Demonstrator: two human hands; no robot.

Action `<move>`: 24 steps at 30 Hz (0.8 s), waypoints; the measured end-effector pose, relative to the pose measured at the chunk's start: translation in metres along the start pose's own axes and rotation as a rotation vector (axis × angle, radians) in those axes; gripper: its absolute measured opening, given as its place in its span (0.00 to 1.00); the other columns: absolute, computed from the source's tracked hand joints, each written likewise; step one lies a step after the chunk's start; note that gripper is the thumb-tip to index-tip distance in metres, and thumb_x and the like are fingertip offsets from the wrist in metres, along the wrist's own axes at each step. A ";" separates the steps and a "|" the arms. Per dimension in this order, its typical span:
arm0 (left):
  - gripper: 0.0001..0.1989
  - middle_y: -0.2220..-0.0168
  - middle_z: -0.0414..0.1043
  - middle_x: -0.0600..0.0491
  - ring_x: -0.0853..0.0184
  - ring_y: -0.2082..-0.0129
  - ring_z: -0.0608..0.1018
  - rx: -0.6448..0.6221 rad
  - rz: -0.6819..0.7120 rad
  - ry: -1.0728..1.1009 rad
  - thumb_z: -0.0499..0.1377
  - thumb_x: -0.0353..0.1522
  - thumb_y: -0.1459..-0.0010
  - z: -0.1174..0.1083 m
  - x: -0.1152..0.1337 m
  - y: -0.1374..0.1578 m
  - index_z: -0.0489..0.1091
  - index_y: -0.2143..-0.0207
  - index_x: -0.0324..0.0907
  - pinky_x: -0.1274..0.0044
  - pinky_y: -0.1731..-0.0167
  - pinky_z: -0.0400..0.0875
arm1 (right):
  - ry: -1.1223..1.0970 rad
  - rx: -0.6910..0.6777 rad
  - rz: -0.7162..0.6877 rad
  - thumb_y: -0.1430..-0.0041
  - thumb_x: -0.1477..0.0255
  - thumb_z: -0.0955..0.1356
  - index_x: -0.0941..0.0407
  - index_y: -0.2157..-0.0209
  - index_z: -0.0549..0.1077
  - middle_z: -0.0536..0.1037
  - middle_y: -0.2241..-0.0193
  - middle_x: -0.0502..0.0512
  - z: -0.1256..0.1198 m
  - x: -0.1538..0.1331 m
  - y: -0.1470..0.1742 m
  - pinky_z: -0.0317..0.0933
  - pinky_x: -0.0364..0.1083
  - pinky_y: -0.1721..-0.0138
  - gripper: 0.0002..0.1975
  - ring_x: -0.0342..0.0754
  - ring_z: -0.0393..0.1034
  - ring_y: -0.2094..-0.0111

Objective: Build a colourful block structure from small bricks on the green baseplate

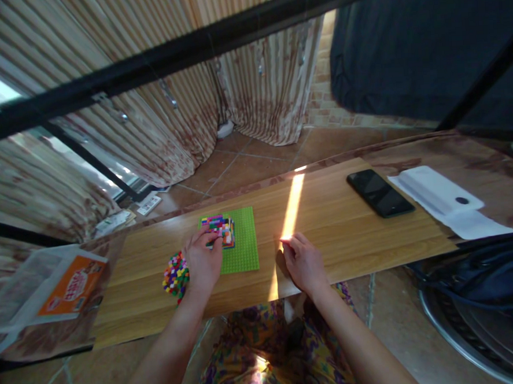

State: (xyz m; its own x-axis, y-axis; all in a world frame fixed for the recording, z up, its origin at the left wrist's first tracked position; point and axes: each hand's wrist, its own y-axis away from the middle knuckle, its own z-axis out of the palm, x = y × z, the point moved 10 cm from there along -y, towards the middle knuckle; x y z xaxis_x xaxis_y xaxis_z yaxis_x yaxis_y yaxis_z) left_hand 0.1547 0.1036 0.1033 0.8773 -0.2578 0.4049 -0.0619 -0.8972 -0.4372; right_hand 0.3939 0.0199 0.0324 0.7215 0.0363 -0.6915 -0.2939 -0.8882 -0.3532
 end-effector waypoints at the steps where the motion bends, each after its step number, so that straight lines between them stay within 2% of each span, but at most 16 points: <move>1: 0.05 0.53 0.76 0.47 0.52 0.54 0.75 0.009 -0.007 0.020 0.60 0.32 0.44 0.000 -0.001 0.000 0.76 0.69 0.43 0.58 0.53 0.65 | -0.001 -0.002 0.000 0.38 0.71 0.62 0.55 0.64 0.77 0.77 0.65 0.55 0.000 0.000 0.000 0.62 0.45 0.66 0.11 0.48 0.72 0.66; 8: 0.03 0.54 0.77 0.49 0.57 0.54 0.75 0.015 -0.036 0.074 0.60 0.30 0.44 0.003 -0.007 -0.004 0.74 0.69 0.43 0.62 0.51 0.65 | -0.007 0.006 -0.002 0.37 0.70 0.63 0.56 0.64 0.77 0.77 0.65 0.56 0.000 0.000 0.000 0.62 0.45 0.66 0.11 0.48 0.72 0.67; 16: 0.02 0.54 0.77 0.49 0.56 0.53 0.75 0.017 0.015 0.077 0.60 0.31 0.44 0.000 -0.002 -0.005 0.73 0.69 0.43 0.62 0.50 0.62 | -0.002 0.017 -0.008 0.37 0.70 0.63 0.55 0.64 0.77 0.78 0.65 0.55 -0.001 0.000 0.000 0.63 0.45 0.67 0.11 0.48 0.72 0.67; 24: 0.04 0.55 0.76 0.48 0.56 0.52 0.74 0.034 -0.002 0.128 0.59 0.32 0.44 0.003 -0.006 -0.005 0.72 0.70 0.43 0.62 0.49 0.62 | 0.001 0.016 -0.009 0.38 0.70 0.63 0.55 0.64 0.77 0.77 0.64 0.55 0.000 0.002 0.000 0.62 0.45 0.67 0.11 0.47 0.72 0.67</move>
State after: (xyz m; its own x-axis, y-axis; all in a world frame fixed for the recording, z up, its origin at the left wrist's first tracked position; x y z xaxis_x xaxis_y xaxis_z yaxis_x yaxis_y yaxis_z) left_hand 0.1516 0.1108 0.1012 0.8095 -0.3017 0.5038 -0.0423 -0.8857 -0.4624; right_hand 0.3951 0.0199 0.0314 0.7248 0.0436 -0.6875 -0.2971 -0.8806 -0.3691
